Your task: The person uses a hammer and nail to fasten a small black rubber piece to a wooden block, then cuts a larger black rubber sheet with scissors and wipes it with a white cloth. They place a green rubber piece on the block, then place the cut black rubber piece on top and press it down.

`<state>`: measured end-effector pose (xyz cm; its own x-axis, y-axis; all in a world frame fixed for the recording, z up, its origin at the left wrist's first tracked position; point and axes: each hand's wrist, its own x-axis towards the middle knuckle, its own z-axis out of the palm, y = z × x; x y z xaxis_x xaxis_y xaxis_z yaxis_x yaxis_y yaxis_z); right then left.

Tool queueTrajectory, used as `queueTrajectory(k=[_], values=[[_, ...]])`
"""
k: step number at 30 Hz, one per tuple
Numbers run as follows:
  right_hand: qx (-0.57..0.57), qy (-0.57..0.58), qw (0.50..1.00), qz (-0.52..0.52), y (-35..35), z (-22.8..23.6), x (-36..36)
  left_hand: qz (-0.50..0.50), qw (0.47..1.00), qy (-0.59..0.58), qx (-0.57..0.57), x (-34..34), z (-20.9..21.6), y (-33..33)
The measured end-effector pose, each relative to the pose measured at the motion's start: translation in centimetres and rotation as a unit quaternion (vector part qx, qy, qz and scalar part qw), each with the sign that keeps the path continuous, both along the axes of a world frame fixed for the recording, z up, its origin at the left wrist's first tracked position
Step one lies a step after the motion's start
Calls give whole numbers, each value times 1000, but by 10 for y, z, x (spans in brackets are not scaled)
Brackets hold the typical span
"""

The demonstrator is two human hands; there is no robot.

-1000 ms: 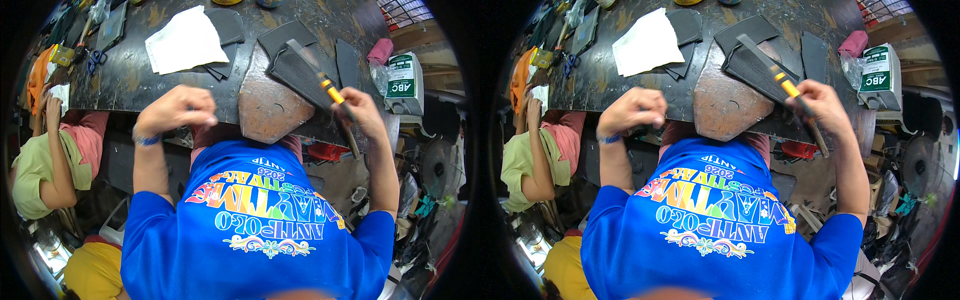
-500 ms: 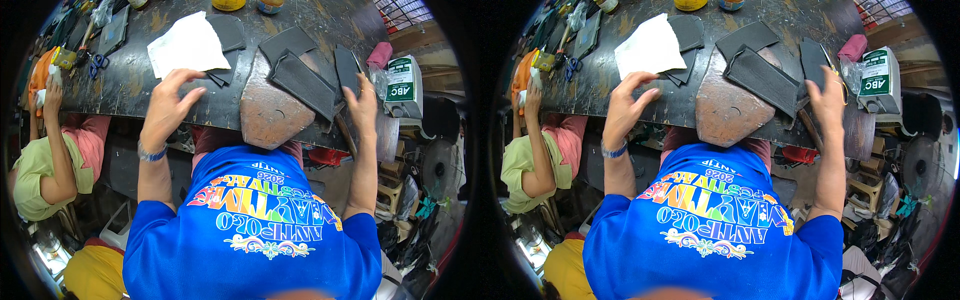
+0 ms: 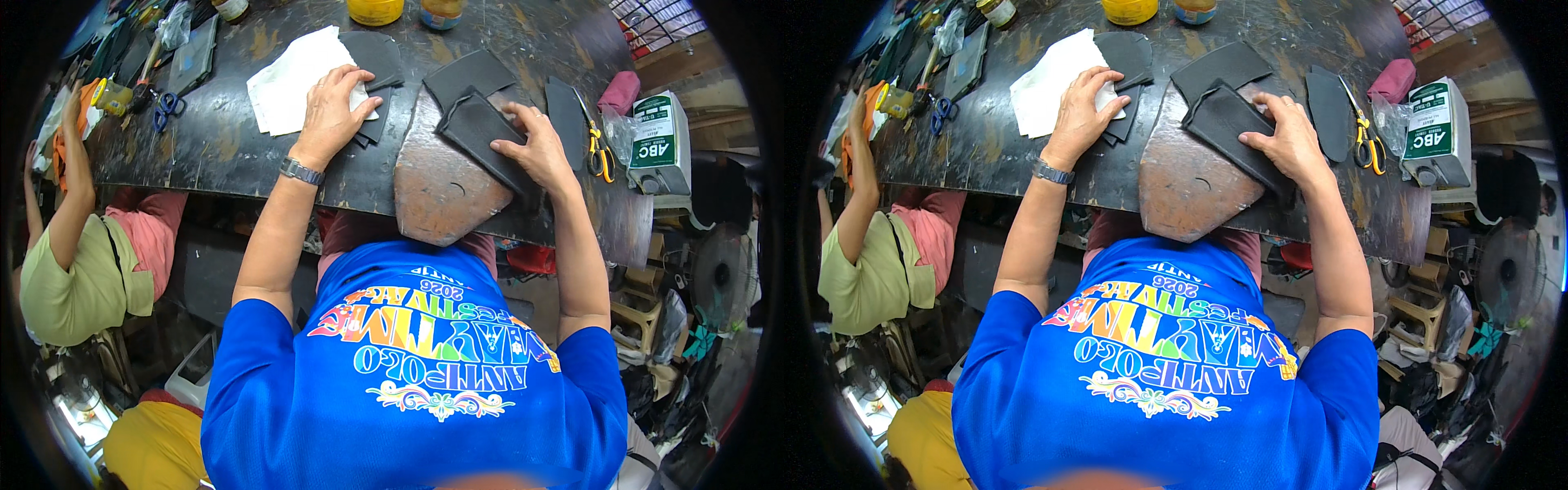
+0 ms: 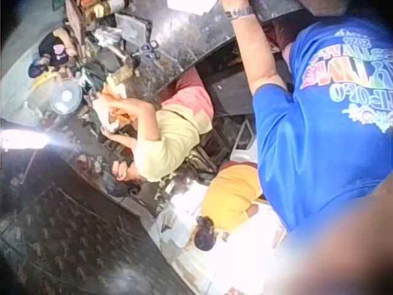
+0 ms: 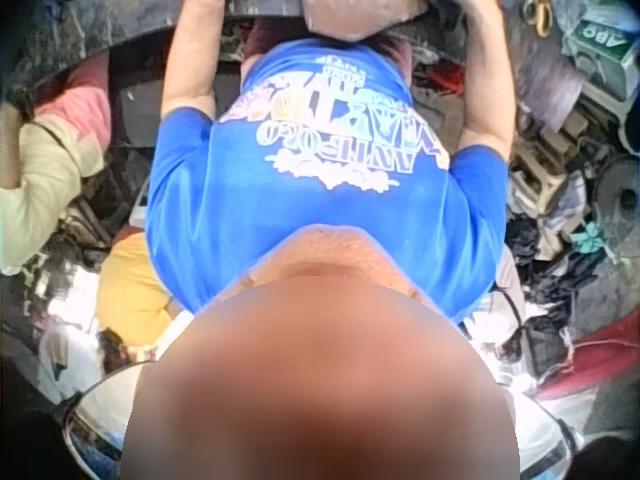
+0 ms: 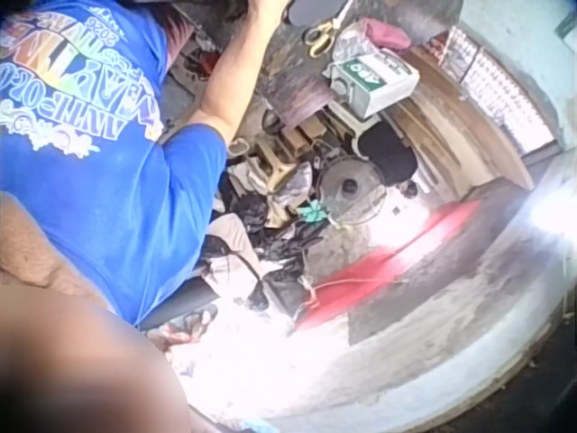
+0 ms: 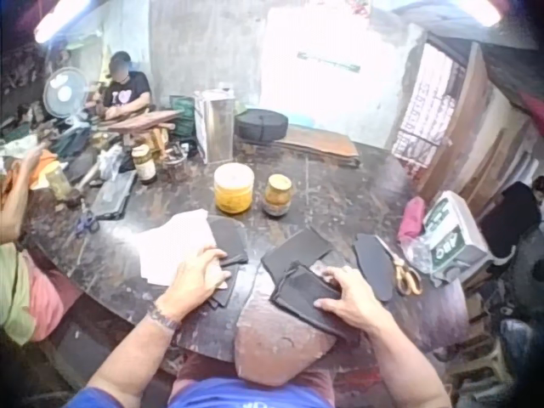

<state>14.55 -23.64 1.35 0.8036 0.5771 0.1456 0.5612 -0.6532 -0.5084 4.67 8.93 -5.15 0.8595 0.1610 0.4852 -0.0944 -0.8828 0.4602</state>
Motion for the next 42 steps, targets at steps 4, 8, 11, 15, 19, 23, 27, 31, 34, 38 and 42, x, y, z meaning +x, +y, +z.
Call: queueTrajectory(k=[4, 8, 11, 15, 19, 23, 27, 31, 34, 38, 42], values=[[42, 183, 982, 20, -1, -1, 8, 10, 998, -14, -55, 2, -6, 0], [133, 226, 962, 76, -5, 10, 49, 33, 996, -14, -85, 2, -5, -2], [181, 106, 977, -48, 6, 22, 95, 42, 996, -14, -76, 2, -3, -3], [58, -222, 972, -49, 37, 16, 95, 36, 997, -17, -60, 2, -3, -2], [15, -143, 979, 145, 63, -20, 35, 8, 997, -45, -58, 1, -1, 0], [43, -178, 980, 82, 71, -37, 27, 13, 998, -42, -43, 3, 2, -2], [-65, -174, 982, -13, 62, -35, 36, 21, 998, -36, -43, 2, 5, -5], [1, -165, 986, 6, 29, -28, 21, 28, 998, -36, -44, 1, 5, -6], [-36, -160, 985, -46, -3, -26, 4, 28, 998, -33, -50, 1, 7, -5], [-95, -198, 960, -175, -39, -29, 6, 34, 997, -24, -61, 2, 6, -5], [-125, -110, 949, -268, -63, -34, 34, 32, 997, -23, -71, 2, 9, -6]])
